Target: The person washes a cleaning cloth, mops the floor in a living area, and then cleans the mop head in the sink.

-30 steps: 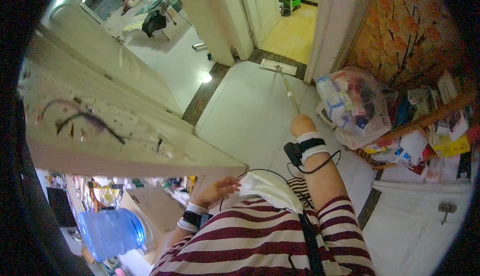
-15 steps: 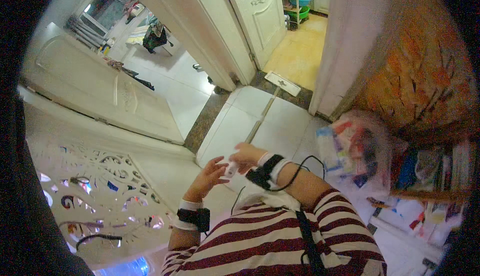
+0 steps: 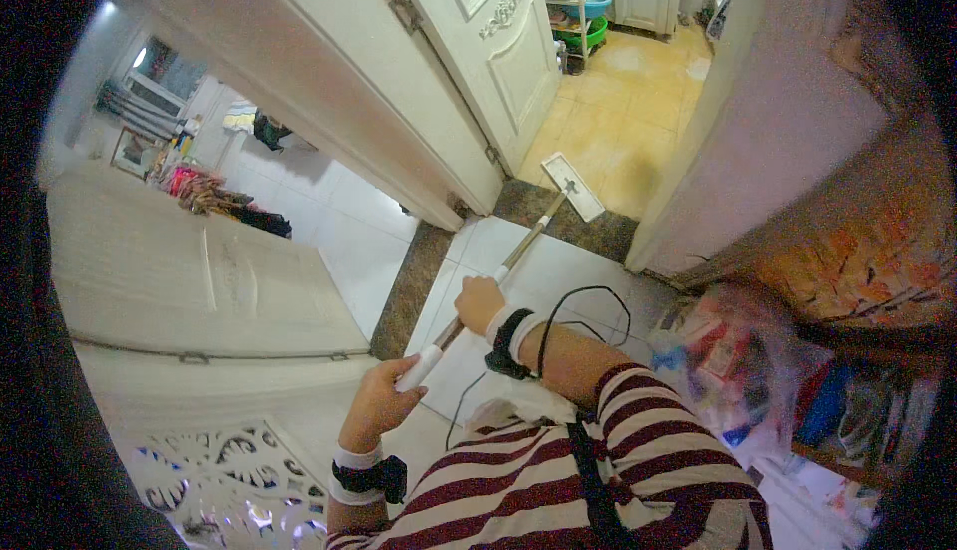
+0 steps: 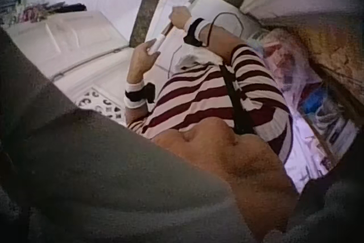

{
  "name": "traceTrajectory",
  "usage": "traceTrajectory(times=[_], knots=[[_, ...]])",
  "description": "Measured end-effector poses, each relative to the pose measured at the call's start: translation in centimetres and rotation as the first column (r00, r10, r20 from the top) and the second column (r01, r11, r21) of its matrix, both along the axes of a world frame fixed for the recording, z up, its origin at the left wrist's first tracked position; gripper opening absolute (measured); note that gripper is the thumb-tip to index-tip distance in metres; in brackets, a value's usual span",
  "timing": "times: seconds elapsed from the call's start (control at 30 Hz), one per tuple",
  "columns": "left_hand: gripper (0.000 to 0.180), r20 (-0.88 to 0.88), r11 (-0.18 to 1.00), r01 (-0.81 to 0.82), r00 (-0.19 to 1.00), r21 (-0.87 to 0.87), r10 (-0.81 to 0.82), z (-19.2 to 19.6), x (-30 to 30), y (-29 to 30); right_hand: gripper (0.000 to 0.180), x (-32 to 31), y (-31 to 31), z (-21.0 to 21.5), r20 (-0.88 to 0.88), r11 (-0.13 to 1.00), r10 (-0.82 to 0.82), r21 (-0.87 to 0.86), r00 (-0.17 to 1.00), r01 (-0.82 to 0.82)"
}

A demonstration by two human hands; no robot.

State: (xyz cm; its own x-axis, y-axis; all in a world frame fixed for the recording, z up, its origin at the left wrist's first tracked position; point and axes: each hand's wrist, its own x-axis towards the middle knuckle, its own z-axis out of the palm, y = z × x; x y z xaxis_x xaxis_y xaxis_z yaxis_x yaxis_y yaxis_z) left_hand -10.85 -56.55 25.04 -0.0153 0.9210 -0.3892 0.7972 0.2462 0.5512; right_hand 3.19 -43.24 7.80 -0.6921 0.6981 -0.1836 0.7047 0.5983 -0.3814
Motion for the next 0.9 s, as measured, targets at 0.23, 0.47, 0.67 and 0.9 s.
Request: traceTrajectory(times=[0.23,0.47,0.67,0.9], knots=[[0.049,0.084,0.996,0.081,0.993,-0.043,-0.077,-2.1,-1.0,10.7,0.009,2.5,10.8,-4.6,-0.159,0.996,-0.035,-0.089,0.987,0.021],[0.049,-0.032,0.964,0.255,0.967,0.071,-0.253,-4.1,1.1,22.6,0.013,6.1,19.6,-6.9,-0.240,0.983,-0.165,0.039,0.957,0.179],[0.048,-0.001,0.917,0.375,0.926,0.137,-0.378,-4.3,5.8,32.6,0.008,11.6,29.1,-5.8,-0.204,0.975,-0.207,0.039,0.957,0.219],[0.043,-0.031,0.851,0.488,0.870,0.196,-0.492,-3.8,14.5,45.7,0.011,20.8,40.0,-4.7,-0.273,0.928,-0.364,-0.021,0.890,0.373]])
